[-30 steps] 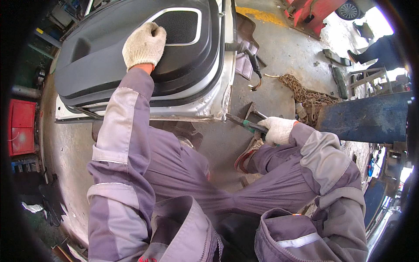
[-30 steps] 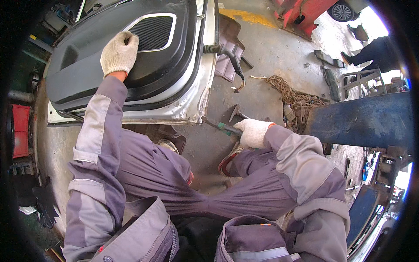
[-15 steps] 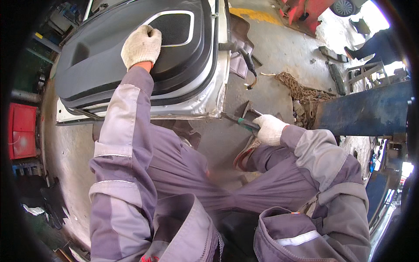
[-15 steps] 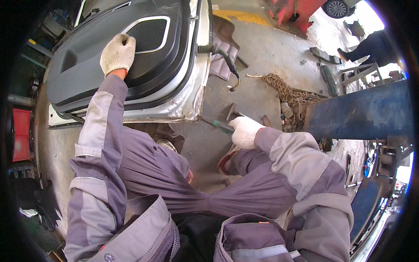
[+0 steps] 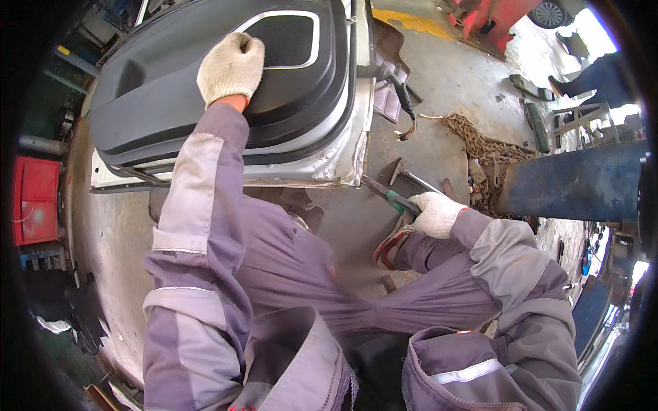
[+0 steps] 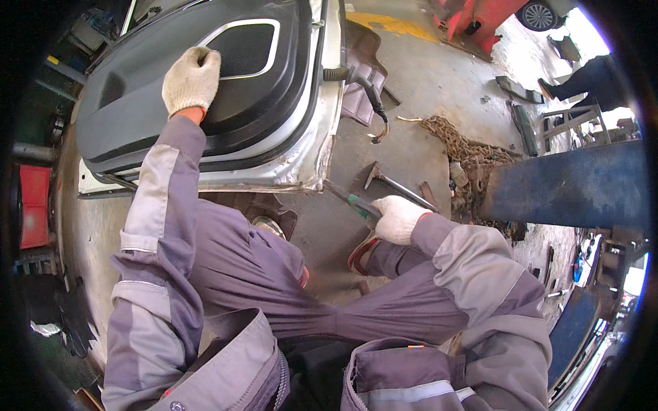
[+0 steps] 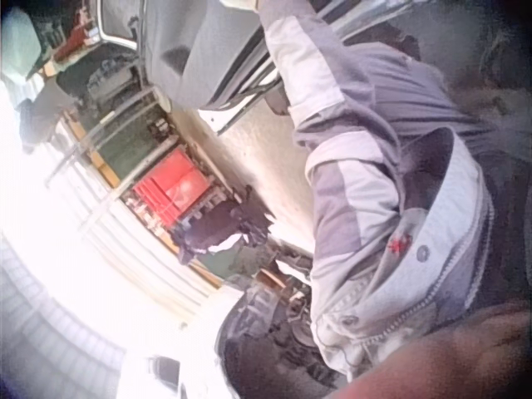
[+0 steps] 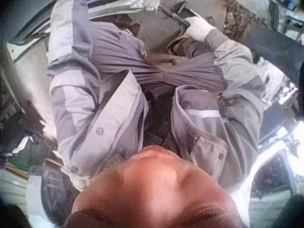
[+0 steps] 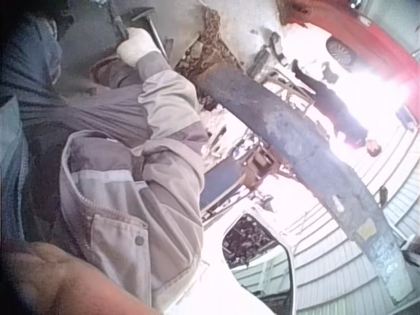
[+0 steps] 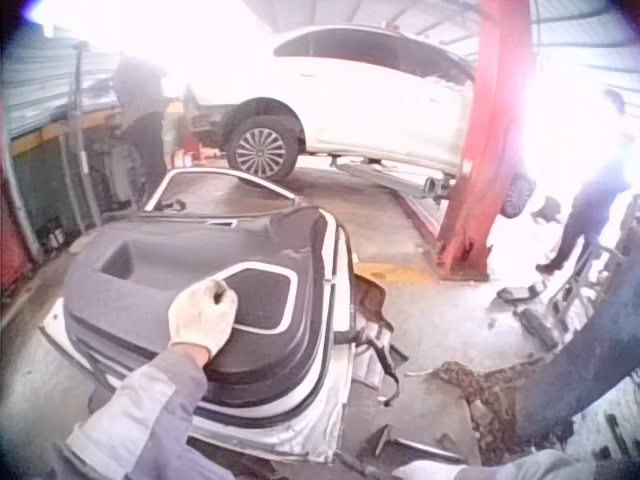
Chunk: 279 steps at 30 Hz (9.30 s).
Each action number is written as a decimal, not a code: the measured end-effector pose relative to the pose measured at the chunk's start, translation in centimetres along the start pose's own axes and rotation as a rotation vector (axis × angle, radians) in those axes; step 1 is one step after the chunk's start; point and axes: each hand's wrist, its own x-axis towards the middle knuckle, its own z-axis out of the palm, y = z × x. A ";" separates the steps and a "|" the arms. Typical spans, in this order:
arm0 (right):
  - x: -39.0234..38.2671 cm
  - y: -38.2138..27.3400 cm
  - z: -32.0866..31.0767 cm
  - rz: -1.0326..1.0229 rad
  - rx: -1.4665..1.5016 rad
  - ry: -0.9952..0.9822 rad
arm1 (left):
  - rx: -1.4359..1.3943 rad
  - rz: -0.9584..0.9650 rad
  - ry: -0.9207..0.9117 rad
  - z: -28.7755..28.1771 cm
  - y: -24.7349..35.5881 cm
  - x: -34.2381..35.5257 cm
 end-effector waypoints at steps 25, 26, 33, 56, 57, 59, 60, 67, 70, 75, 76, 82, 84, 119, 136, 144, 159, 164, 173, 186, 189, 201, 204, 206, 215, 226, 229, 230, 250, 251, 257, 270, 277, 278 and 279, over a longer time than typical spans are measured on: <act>-5.4 -0.5 -1.7 -0.127 -0.609 0.011 | 0.028 0.017 0.065 0.8 -0.8 0.6; -5.3 -0.6 -1.2 -0.145 -0.596 -0.018 | 0.025 0.017 0.065 0.9 -1.0 0.7; -5.2 -0.2 0.4 -0.206 -0.601 0.017 | 0.042 0.041 0.078 1.1 -1.8 1.0; -4.8 0.5 0.7 -0.219 -0.611 0.149 | -0.011 0.022 0.083 1.2 -2.1 0.9; -4.7 0.5 0.8 -0.213 -0.620 0.139 | -0.011 0.019 0.073 1.2 -2.1 0.9; -4.6 0.2 0.7 -0.215 -0.640 0.116 | 0.003 0.020 0.070 1.1 -2.1 0.9; -4.7 0.3 0.6 -0.207 -0.643 0.105 | 0.000 0.018 0.069 1.4 -2.0 0.7; -4.9 0.5 1.3 -0.265 -0.642 0.173 | -0.013 0.039 0.084 1.0 -1.2 0.5; -4.8 0.5 1.3 -0.261 -0.639 0.178 | -0.010 0.034 0.084 1.0 -1.3 0.6; -5.0 0.0 0.9 -0.246 -0.638 0.149 | 0.005 0.049 0.098 0.9 -1.4 0.5; -5.1 0.0 0.9 -0.240 -0.642 0.140 | -0.004 0.043 0.093 0.9 -1.2 0.4; -5.2 0.0 0.9 -0.237 -0.641 0.144 | -0.060 0.013 0.076 1.0 -1.0 0.4; -5.2 0.0 0.8 -0.236 -0.641 0.134 | -0.037 0.016 0.086 1.2 -1.3 0.5; -4.7 0.0 1.0 -0.225 -0.657 0.127 | -0.030 0.034 0.093 1.0 -1.6 0.7; -4.0 0.0 0.9 -0.203 -0.648 -0.019 | 0.210 0.036 0.179 0.8 -0.8 0.1; -4.8 -0.2 0.5 -0.161 -0.644 -0.009 | 0.351 0.137 -0.113 0.8 -0.8 1.2; -5.1 0.3 0.7 -0.217 -0.650 0.036 | 0.377 0.251 -0.281 0.5 -0.9 1.4; -4.7 0.3 0.9 -0.192 -0.638 0.046 | 0.364 0.305 -0.299 0.7 -1.7 1.8; -4.6 0.2 0.9 -0.189 -0.655 0.020 | 0.373 0.403 -0.330 0.8 -2.7 2.2; -4.8 0.0 0.5 -0.170 -0.652 -0.014 | 0.143 0.237 -0.164 0.0 -1.1 0.2; -4.2 0.3 0.9 -0.171 -0.660 -0.015 | 0.094 0.127 -0.084 0.0 -1.2 -0.4; -5.1 1.6 -3.7 -0.135 -0.460 0.318 | 0.132 0.106 -0.031 -0.6 -1.7 -0.5; -4.3 3.0 -3.2 -0.221 -0.234 0.546 | 0.103 0.095 -0.027 -0.4 -1.0 -0.8; -3.8 2.2 -3.1 -0.227 -0.169 0.510 | 0.099 0.091 -0.022 -0.4 -1.1 -0.6; -1.9 -1.1 -1.4 -0.062 -0.251 0.108 | 0.053 0.062 -0.028 -0.9 -1.0 -0.8; -0.5 -0.3 -1.0 -0.022 -0.121 0.229 | 0.037 0.053 -0.006 -0.1 -2.3 -0.2; -0.8 -0.3 -1.2 -0.030 -0.064 0.304 | 0.039 0.054 -0.010 -0.2 -2.1 -0.2; -0.9 -0.5 -1.3 -0.030 -0.049 0.319 | 0.036 0.057 0.001 0.0 -2.3 -0.2; -0.1 0.2 -0.2 -0.034 -0.040 0.426 | 0.039 0.052 -0.010 -0.2 -1.7 -0.3; 0.1 0.2 0.0 -0.020 -0.090 0.369 | 0.031 0.049 -0.009 -0.1 -1.7 -0.2; -0.4 -0.4 -0.6 0.009 -0.082 0.348 | 0.034 0.031 -0.011 -0.6 -1.6 -0.3; -1.4 -0.6 -1.9 -0.159 0.915 0.434 | 0.034 0.063 -0.017 -0.3 -1.6 -0.3; -3.8 0.4 -4.6 -0.250 1.484 0.571 | 0.002 0.073 -0.005 -0.5 -1.1 -0.8; -4.2 0.5 -4.9 -0.312 1.532 0.622 | -0.004 0.070 -0.004 -1.0 -0.8 -0.9; -5.0 0.5 -5.8 -0.294 1.572 0.647 | 0.014 0.123 -0.011 -1.4 -0.3 -0.9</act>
